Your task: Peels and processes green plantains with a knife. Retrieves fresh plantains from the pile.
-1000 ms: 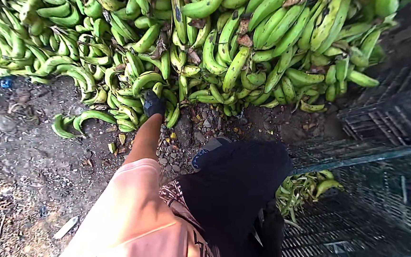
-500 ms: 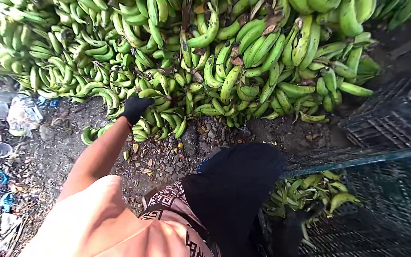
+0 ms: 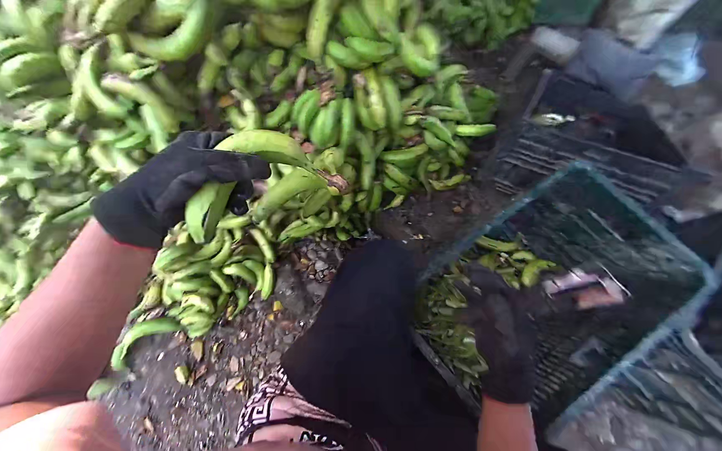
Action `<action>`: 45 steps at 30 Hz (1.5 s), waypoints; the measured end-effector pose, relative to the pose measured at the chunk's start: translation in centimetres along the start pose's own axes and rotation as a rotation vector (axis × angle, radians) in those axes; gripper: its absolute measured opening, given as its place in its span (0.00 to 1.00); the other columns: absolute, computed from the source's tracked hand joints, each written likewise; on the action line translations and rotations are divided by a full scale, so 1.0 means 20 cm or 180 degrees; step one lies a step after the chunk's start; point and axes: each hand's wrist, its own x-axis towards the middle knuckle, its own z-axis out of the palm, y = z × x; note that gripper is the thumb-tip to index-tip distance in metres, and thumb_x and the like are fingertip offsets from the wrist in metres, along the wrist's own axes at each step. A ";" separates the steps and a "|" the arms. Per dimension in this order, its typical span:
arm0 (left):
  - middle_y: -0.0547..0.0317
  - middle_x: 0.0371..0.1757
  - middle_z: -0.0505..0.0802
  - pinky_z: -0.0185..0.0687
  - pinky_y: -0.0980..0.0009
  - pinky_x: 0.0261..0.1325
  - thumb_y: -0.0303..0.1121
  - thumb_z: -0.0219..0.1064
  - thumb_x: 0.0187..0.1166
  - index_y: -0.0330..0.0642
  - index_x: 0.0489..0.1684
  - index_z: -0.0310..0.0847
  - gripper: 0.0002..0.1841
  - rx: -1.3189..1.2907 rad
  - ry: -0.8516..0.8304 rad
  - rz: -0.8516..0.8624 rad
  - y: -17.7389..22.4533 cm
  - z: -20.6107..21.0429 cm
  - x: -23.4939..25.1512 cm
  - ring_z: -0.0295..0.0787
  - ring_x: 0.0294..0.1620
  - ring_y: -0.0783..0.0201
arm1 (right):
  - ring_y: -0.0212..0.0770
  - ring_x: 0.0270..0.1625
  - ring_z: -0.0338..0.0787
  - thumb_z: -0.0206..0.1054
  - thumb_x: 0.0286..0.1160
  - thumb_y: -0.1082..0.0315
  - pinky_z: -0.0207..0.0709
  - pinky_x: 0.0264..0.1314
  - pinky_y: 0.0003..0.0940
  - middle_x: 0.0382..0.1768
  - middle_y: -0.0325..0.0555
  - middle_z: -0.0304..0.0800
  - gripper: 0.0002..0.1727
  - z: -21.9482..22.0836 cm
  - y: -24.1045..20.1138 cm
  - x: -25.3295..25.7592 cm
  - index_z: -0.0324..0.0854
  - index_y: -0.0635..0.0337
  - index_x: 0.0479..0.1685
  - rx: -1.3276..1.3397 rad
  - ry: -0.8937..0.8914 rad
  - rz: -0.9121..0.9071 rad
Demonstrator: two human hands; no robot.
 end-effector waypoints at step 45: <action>0.45 0.41 0.91 0.89 0.51 0.44 0.73 0.32 0.82 0.44 0.57 0.78 0.42 -0.3110 -0.3182 -0.1927 -0.44 2.19 0.36 0.91 0.42 0.50 | 0.35 0.59 0.92 0.54 0.90 0.48 0.85 0.66 0.35 0.49 0.31 0.94 0.16 0.11 0.10 -0.54 0.88 0.37 0.48 -0.0492 0.1018 -0.1097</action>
